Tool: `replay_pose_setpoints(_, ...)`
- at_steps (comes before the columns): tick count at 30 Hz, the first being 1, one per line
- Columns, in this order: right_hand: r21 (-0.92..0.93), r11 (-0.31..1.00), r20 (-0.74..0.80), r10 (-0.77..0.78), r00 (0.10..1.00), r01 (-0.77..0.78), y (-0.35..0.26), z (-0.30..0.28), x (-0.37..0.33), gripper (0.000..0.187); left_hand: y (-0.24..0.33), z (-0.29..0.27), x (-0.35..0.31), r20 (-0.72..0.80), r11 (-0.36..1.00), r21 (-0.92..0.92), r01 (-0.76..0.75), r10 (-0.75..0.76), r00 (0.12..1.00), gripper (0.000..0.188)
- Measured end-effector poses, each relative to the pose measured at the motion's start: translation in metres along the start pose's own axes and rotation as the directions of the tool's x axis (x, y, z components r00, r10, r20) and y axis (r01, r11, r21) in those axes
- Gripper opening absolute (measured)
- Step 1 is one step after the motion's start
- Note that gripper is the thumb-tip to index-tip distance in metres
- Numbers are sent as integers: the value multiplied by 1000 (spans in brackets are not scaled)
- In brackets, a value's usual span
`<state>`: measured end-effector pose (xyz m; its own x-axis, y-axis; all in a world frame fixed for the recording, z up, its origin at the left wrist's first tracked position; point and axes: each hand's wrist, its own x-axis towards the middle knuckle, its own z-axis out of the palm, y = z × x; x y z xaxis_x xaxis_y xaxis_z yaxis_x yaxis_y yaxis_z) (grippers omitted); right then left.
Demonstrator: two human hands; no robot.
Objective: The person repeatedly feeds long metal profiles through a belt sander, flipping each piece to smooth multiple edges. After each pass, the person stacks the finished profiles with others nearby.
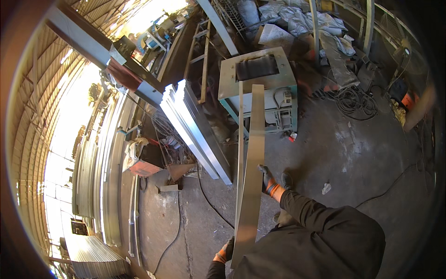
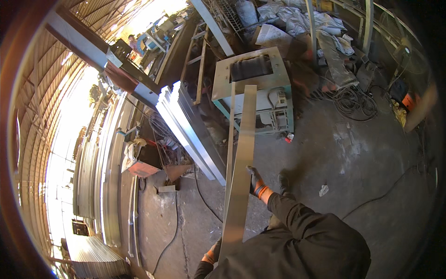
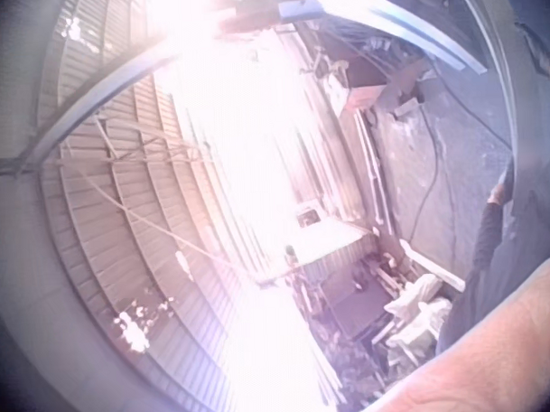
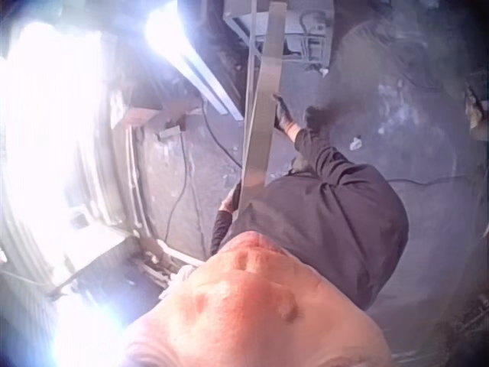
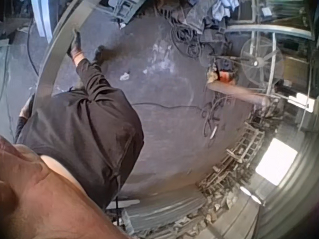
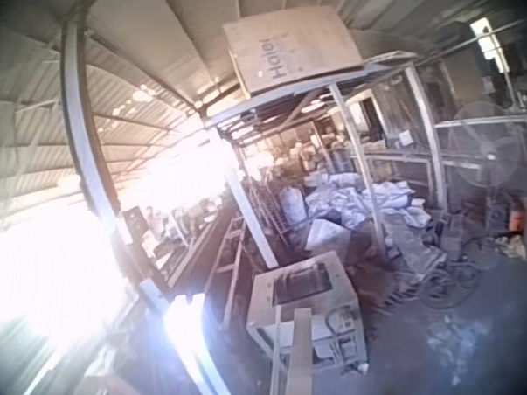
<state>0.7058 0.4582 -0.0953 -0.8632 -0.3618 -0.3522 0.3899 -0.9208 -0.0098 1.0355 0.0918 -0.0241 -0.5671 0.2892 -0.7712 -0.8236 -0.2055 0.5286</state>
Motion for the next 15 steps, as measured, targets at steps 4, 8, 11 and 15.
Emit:
replay_pose_setpoints(4, -625, 671, 219, -340, 914, 400, 14, 2, 9, 43, 4, 39, -33, -74, 990, 142, -27, 37, 997, 50)
replay_pose_setpoints(8, -415, 880, 32, -238, 971, 230, 18, 11, 25, 40, 31, 60, -58, -49, 958, 271, -91, 108, 993, 52)
replay_pose_setpoints(11, -644, 649, 75, -472, 878, 404, 20, 18, 39, 45, 68, 72, -75, -34, 940, 306, -153, 171, 985, 53)
replay_pose_setpoints(15, -778, 416, 163, -590, 791, 471, 19, 19, 49, 60, 77, 92, -69, -23, 913, 337, -229, 252, 968, 56)
